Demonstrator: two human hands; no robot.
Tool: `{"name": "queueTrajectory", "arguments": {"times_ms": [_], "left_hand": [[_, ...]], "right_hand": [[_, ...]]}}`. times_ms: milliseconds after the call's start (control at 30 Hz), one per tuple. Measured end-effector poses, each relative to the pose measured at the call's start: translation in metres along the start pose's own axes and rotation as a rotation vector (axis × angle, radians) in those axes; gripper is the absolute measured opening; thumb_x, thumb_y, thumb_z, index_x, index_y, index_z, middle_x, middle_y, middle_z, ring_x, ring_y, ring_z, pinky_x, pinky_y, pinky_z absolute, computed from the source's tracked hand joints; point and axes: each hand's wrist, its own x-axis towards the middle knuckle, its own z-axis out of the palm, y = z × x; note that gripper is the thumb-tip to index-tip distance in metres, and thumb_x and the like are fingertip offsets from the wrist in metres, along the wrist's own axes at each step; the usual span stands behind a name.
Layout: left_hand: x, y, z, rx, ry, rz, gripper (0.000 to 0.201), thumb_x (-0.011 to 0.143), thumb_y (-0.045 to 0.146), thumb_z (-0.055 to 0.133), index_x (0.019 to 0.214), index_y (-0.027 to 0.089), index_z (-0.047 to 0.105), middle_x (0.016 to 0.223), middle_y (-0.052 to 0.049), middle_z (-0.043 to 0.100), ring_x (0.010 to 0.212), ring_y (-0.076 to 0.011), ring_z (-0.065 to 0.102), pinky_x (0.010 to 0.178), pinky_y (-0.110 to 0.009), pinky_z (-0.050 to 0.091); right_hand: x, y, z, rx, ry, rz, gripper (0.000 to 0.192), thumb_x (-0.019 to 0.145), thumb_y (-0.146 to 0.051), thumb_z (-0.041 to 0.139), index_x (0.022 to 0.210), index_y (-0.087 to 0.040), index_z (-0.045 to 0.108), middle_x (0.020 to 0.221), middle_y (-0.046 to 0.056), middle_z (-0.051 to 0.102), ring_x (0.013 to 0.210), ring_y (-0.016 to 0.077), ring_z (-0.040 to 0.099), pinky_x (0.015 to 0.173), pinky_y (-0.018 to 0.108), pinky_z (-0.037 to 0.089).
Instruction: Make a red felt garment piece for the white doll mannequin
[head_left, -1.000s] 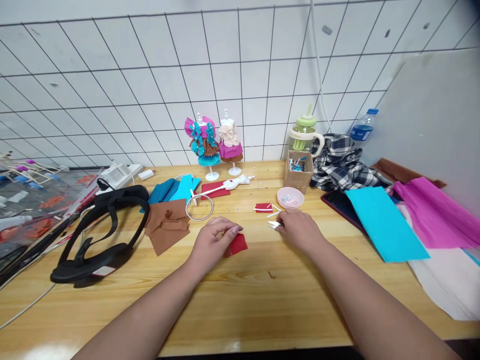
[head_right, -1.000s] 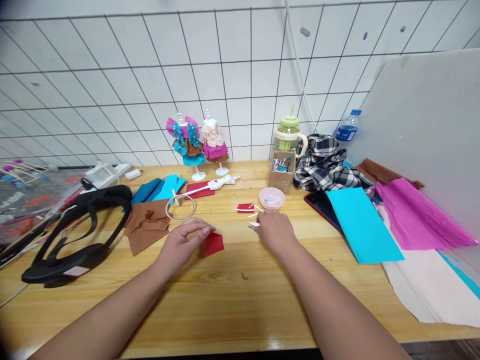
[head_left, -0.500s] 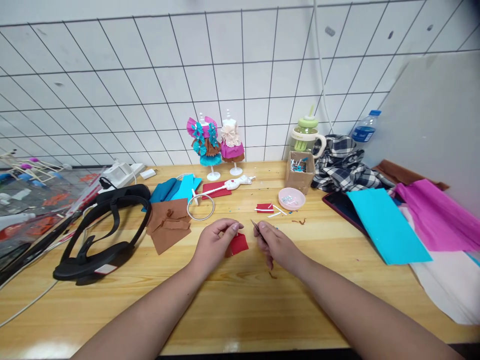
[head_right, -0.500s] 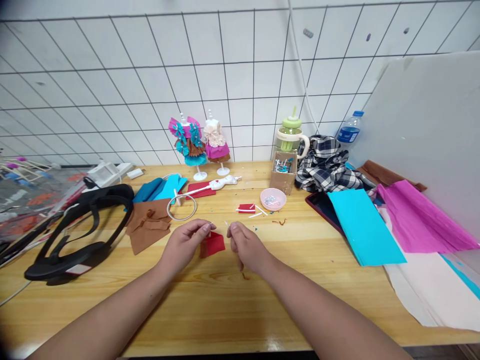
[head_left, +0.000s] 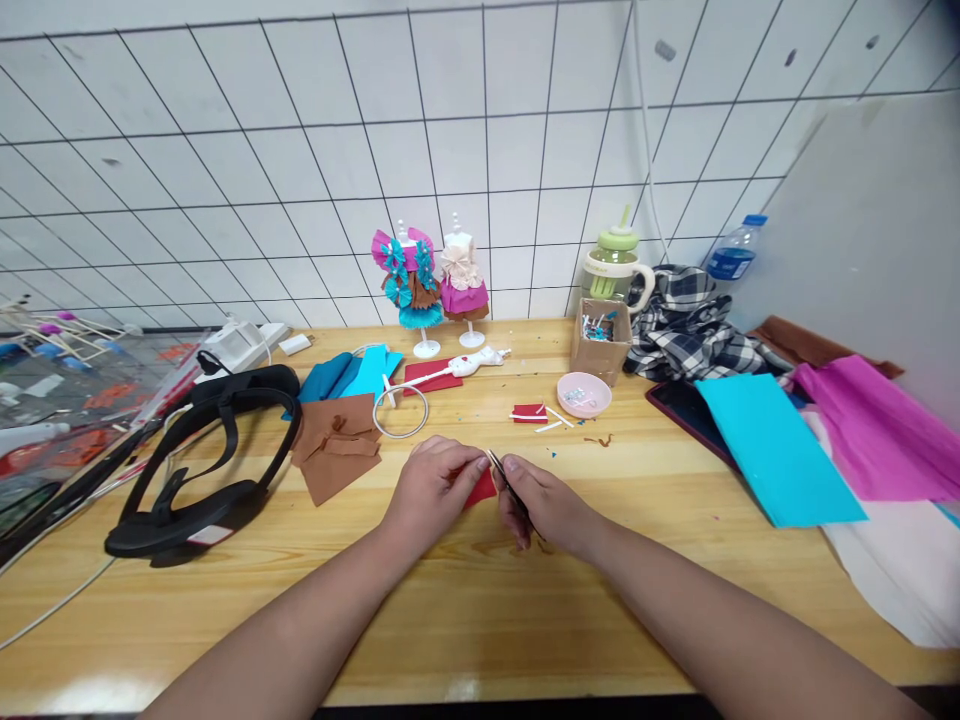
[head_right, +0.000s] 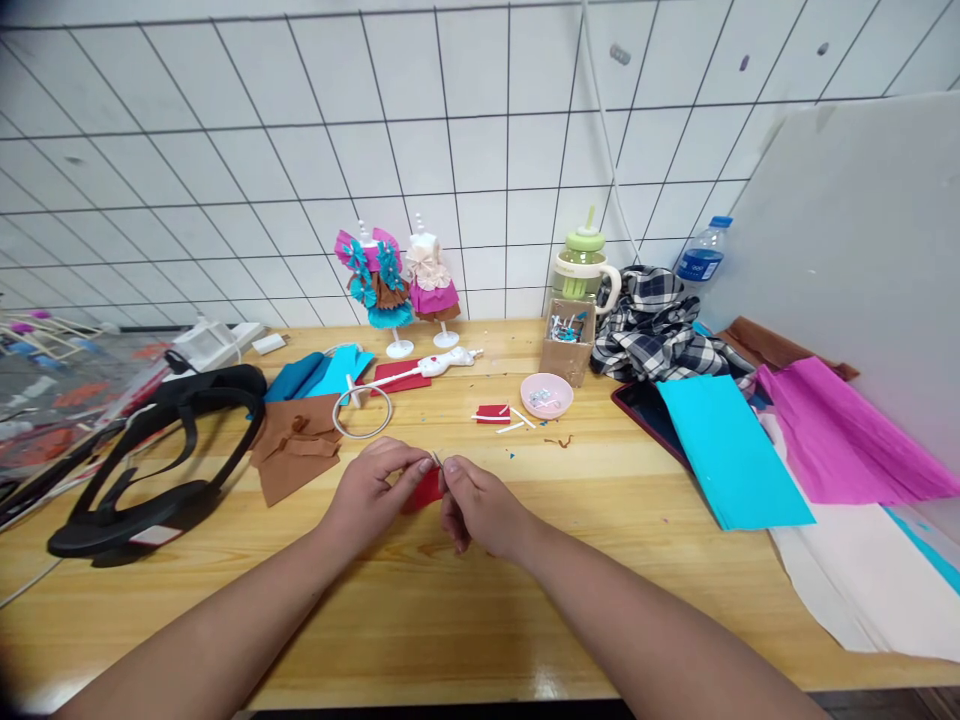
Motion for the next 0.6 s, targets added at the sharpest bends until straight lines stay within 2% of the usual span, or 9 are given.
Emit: {"name": "queueTrajectory", "arguments": {"times_ms": [233,433,533,600], "left_hand": [[-0.001,-0.0039,0.0029,-0.005,0.008,0.003,0.024,0.093,0.035,0.053,0.086,0.023,0.073,0.076,-0.003,0.071,0.075,-0.0176,0.059,0.073,-0.032,0.041],[-0.0008,-0.003,0.003,-0.054,0.002,-0.013,0.025,0.092,0.036,0.054,0.085,0.023,0.074,0.077,-0.003,0.071,0.075,-0.0179,0.06,0.073,-0.032,0.043],[0.0002,-0.0007,0.0025,-0.133,-0.003,-0.075,0.024,0.09,0.036,0.055,0.084,0.022,0.074,0.079,-0.004,0.072,0.078,-0.019,0.061,0.075,-0.032,0.044],[0.0014,-0.0015,0.0014,-0.248,0.013,-0.178,0.026,0.089,0.038,0.054,0.086,0.02,0.073,0.082,-0.004,0.072,0.081,-0.0197,0.062,0.077,-0.033,0.046]], "right_hand": [[-0.0001,0.0017,0.0005,-0.034,0.01,-0.022,0.048,0.091,-0.069,0.03,0.078,-0.023,0.038,0.046,-0.01,0.041,0.037,0.0077,0.035,0.041,0.023,0.047],[-0.0006,-0.0023,0.0009,-0.087,0.044,0.003,0.047,0.09,-0.067,0.034,0.075,-0.023,0.039,0.05,-0.009,0.039,0.041,0.0081,0.034,0.04,0.022,0.045],[-0.0001,-0.0024,-0.0017,-0.115,0.053,-0.009,0.045,0.093,-0.064,0.029,0.075,-0.024,0.038,0.051,-0.009,0.038,0.041,0.0092,0.035,0.041,0.023,0.044],[-0.0002,-0.0042,-0.0074,-0.246,0.101,-0.056,0.043,0.097,-0.058,0.023,0.075,-0.023,0.037,0.054,-0.007,0.041,0.044,0.0103,0.04,0.046,0.024,0.044]]}}
